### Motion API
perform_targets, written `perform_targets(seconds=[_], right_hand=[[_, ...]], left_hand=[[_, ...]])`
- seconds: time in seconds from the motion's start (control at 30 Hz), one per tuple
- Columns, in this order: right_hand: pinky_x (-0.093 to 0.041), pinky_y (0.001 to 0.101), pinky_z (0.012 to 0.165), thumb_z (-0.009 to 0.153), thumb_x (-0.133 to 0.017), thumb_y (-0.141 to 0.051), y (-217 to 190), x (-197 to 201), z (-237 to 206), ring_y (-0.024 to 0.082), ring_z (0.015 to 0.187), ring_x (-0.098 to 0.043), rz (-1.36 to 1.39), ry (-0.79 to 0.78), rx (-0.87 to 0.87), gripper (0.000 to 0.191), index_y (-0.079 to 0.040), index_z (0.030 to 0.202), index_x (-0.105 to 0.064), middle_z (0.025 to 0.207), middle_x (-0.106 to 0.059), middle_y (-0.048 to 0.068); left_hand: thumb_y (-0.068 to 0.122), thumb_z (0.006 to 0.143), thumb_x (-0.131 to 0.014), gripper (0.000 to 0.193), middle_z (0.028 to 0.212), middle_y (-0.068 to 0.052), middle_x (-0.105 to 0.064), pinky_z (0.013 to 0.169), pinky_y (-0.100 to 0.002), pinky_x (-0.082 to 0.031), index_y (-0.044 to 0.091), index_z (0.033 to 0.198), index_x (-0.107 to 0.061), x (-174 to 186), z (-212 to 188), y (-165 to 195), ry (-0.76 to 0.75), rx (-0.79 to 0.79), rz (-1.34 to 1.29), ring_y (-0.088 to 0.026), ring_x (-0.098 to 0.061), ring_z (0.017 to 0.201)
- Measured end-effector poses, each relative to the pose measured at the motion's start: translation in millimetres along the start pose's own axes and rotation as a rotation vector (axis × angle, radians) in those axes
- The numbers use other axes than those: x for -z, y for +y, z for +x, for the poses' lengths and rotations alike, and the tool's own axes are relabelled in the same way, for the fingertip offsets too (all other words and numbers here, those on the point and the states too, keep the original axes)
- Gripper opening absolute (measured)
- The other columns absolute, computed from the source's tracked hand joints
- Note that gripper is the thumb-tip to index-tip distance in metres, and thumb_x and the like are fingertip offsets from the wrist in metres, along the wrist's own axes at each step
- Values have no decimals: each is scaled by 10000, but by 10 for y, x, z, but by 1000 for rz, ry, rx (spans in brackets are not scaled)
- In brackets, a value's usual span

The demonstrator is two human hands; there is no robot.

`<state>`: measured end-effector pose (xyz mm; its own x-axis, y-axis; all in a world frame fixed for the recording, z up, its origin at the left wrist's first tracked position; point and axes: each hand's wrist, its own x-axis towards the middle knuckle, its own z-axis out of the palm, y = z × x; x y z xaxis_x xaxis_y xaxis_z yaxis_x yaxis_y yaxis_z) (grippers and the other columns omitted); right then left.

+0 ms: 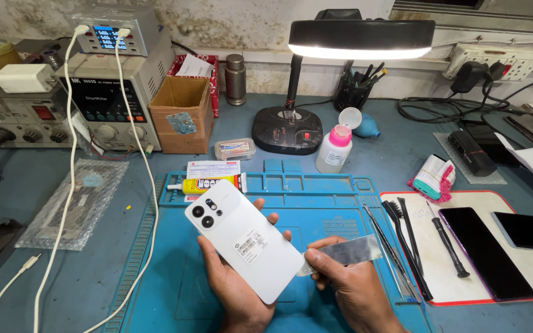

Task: The person uses a screwdriver to unscrew and work on the internal components of a disassembled smartphone on a repair mat. They then place the phone into a testing machine at a nearby station, peel a protective strip from a white phone back cover, and press the cover onto the phone body.

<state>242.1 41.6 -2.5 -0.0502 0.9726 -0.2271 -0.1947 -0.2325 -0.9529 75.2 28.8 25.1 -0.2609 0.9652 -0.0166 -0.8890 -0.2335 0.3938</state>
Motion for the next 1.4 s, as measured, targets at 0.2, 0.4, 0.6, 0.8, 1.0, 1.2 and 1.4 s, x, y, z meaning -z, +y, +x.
perform_targets(seconds=[0.2, 0.4, 0.6, 0.8, 1.0, 1.2, 1.4], right_hand=[[-477, 269, 536, 823, -792, -164, 39, -75, -12, 143, 604, -586, 20, 51, 4, 278, 33, 1000, -706, 709, -644, 79], [-493, 262, 540, 836, -788, -158, 104, -124, -39, 145, 597, -601, 33, 75, 10, 276, 57, 990, -707, 703, -667, 95], [-502, 269, 536, 832, -787, -153, 170, -198, -53, 152, 603, -615, 31, 165, -32, 267, 52, 984, -709, 710, -676, 111], [-521, 274, 531, 826, -786, -140, 285, -199, -42, 148, 608, -624, 70, 178, 20, 258, 64, 972, -723, 741, -694, 113], [-541, 288, 534, 839, -782, -133, 375, -253, -42, 169, 612, -637, 111, 228, -45, 255, 63, 989, -720, 731, -700, 136], [-610, 344, 550, 846, -761, -214, 296, -266, -28, 183, 737, -704, 201, 174, -55, 350, -19, 1103, -626, 858, -709, 110], [-589, 319, 587, 847, -735, -219, -65, -205, 62, 167, 871, -719, 293, -128, -127, 407, -162, 1215, -572, 998, -726, 63]], left_hand=[[667, 949, -152, 809, 1383, -165, -568, 874, -577, -539, 157, 1545, -353, -23, 11, 6, 67, -19, 39, -326, -614, 1102], [673, 946, -144, 819, 1405, -167, -563, 874, -578, -539, 161, 1554, -341, -9, 2, -10, 75, -44, 60, -333, -610, 1110], [672, 931, -142, 823, 1412, -168, -564, 880, -574, -545, 173, 1558, -331, -9, -1, -27, 119, -60, 96, -335, -613, 1125], [676, 929, -146, 839, 1427, -186, -555, 892, -583, -546, 165, 1572, -318, -56, -4, -86, 169, -139, 109, -361, -611, 1157], [686, 916, -140, 855, 1440, -191, -550, 925, -578, -545, 176, 1584, -293, -88, 10, -128, 202, -212, 131, -368, -606, 1191], [690, 927, -160, 864, 1470, -217, -521, 987, -577, -528, 158, 1601, -264, -139, 21, -153, 146, -273, 145, -395, -584, 1264], [647, 985, -244, 826, 1636, -200, -388, 1180, -524, -392, 125, 1625, -219, -140, 41, -205, -96, -375, 119, -387, -475, 1448]])
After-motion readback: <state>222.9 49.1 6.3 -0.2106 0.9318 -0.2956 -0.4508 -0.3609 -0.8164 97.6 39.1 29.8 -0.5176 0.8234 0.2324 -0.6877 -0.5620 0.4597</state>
